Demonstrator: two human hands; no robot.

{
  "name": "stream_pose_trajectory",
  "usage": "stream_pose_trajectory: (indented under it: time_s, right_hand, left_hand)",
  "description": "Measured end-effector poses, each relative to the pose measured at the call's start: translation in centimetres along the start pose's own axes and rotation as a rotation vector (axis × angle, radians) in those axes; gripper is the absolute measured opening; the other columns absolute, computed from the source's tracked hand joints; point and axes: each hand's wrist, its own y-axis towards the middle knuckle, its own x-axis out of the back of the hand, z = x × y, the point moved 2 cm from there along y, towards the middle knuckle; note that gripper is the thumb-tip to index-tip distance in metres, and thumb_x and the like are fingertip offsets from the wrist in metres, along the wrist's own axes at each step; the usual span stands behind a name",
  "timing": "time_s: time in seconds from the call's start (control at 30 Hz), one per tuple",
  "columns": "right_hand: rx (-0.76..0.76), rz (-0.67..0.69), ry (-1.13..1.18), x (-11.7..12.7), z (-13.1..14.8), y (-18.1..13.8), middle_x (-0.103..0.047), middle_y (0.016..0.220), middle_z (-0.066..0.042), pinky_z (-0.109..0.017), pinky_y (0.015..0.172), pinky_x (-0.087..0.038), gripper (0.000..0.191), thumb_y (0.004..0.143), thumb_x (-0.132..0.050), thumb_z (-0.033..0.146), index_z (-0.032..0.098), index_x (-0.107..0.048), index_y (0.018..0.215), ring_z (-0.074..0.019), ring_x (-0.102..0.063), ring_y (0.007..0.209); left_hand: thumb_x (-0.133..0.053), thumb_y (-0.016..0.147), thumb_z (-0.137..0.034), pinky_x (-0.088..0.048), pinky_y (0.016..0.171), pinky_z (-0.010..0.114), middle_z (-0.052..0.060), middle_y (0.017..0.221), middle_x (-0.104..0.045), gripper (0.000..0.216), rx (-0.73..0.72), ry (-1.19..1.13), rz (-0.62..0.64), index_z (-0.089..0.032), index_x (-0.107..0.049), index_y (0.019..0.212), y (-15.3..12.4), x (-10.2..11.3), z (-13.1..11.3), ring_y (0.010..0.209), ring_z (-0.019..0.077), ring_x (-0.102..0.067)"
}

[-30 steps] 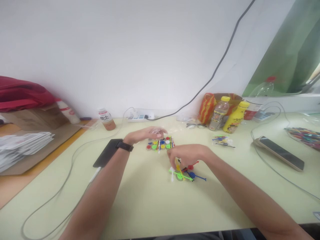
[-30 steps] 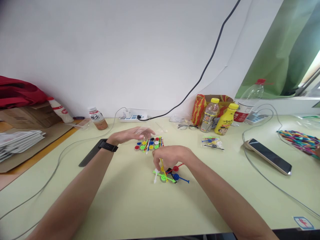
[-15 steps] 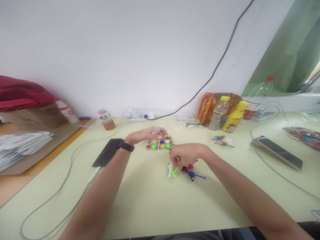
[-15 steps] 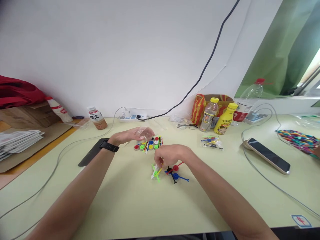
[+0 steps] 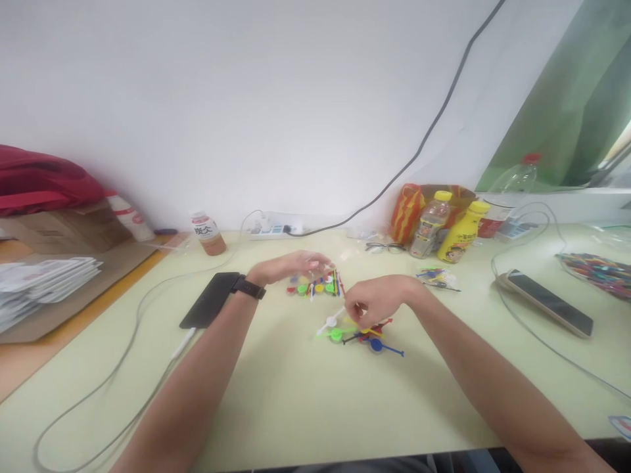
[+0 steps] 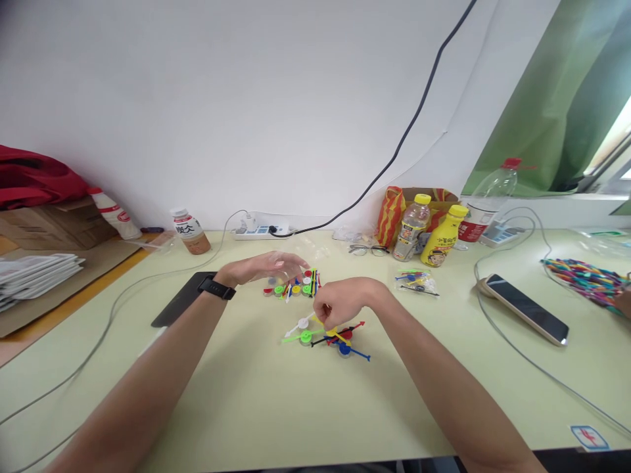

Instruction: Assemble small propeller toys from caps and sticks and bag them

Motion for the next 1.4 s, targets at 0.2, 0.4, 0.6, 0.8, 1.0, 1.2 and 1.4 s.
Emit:
stream_pose_trajectory:
  time_s: [0.2,0.4,0.6,0.8,1.0,1.2,1.4]
  right_hand:
    - [0.203,-0.217,0.121,1.5,1.2,-1.5,-0.056,0.07,0.003,-0.023,0.059,-0.037,0.005,0.078,-0.059,0.017,0.018,-0.057,0.074,-0.0107,-0.048,0.063]
    - [0.257,-0.537,0.398,3.6,1.2,-5.2,-0.061,0.066,0.002,-0.023,0.057,-0.044,0.005,0.078,-0.062,0.022,0.018,-0.061,0.075,-0.0117,-0.057,0.061]
    - [0.312,-1.118,0.633,5.3,-2.2,-8.7,-0.063,0.059,0.002,-0.026,0.05,-0.049,0.022,0.076,-0.079,0.037,0.02,-0.065,0.077,-0.0132,-0.059,0.05]
    - [0.213,-1.317,0.629,5.7,-4.0,-9.0,-0.071,0.067,-0.003,-0.03,0.055,-0.057,0.025,0.076,-0.086,0.039,0.02,-0.069,0.081,-0.0172,-0.068,0.059]
    - [0.145,-1.083,0.531,5.2,-2.7,-8.1,-0.075,0.077,-0.005,-0.03,0.068,-0.061,0.024,0.082,-0.08,0.04,0.019,-0.076,0.092,-0.0182,-0.072,0.072]
    - [0.129,-0.956,0.382,5.1,-2.4,-7.5,-0.078,0.092,-0.006,-0.035,0.075,-0.059,0.025,0.086,-0.073,0.042,0.022,-0.08,0.098,-0.0212,-0.072,0.083]
    - [0.12,-0.9,0.251,5.1,-1.8,-7.1,-0.077,0.098,-0.006,-0.035,0.08,-0.055,0.024,0.09,-0.066,0.042,0.022,-0.077,0.095,-0.0228,-0.07,0.091]
  left_hand:
    - [-0.058,0.091,-0.068,-0.053,0.088,0.038,0.015,0.126,-0.068,0.066,0.065,-0.121,-0.021,-0.021,-0.062,0.136,-0.1,-0.1,0.4,0.105,0.0297,-0.067]
    - [-0.062,0.088,-0.068,-0.052,0.066,0.031,0.016,0.12,-0.069,0.066,0.104,-0.172,-0.002,-0.021,-0.062,0.135,-0.3,-0.5,-0.1,0.102,0.0314,-0.069]
    - [-0.063,0.09,-0.062,-0.053,0.066,0.031,0.015,0.118,-0.07,0.061,0.059,-0.199,0.05,-0.02,-0.061,0.135,-0.1,-0.8,-0.5,0.101,0.0304,-0.07]
    - [-0.064,0.089,-0.063,-0.056,0.086,0.041,0.015,0.119,-0.069,0.063,0.055,-0.255,0.067,-0.021,-0.061,0.136,0.4,-1.3,-0.4,0.108,0.0332,-0.069]
    - [-0.059,0.094,-0.06,-0.055,0.088,0.04,0.016,0.12,-0.067,0.061,0.051,-0.295,0.091,-0.021,-0.059,0.14,0.6,-1.5,-0.1,0.119,0.0358,-0.062]
    - [-0.055,0.097,-0.058,-0.056,0.087,0.041,0.016,0.121,-0.066,0.058,0.018,-0.285,0.114,-0.02,-0.058,0.141,1.1,-1.8,0.2,0.115,0.0335,-0.063]
    - [-0.056,0.098,-0.055,-0.057,0.087,0.04,0.014,0.119,-0.065,0.052,0.027,-0.289,0.116,-0.022,-0.059,0.139,1.6,-2.4,0.3,0.109,0.0288,-0.063]
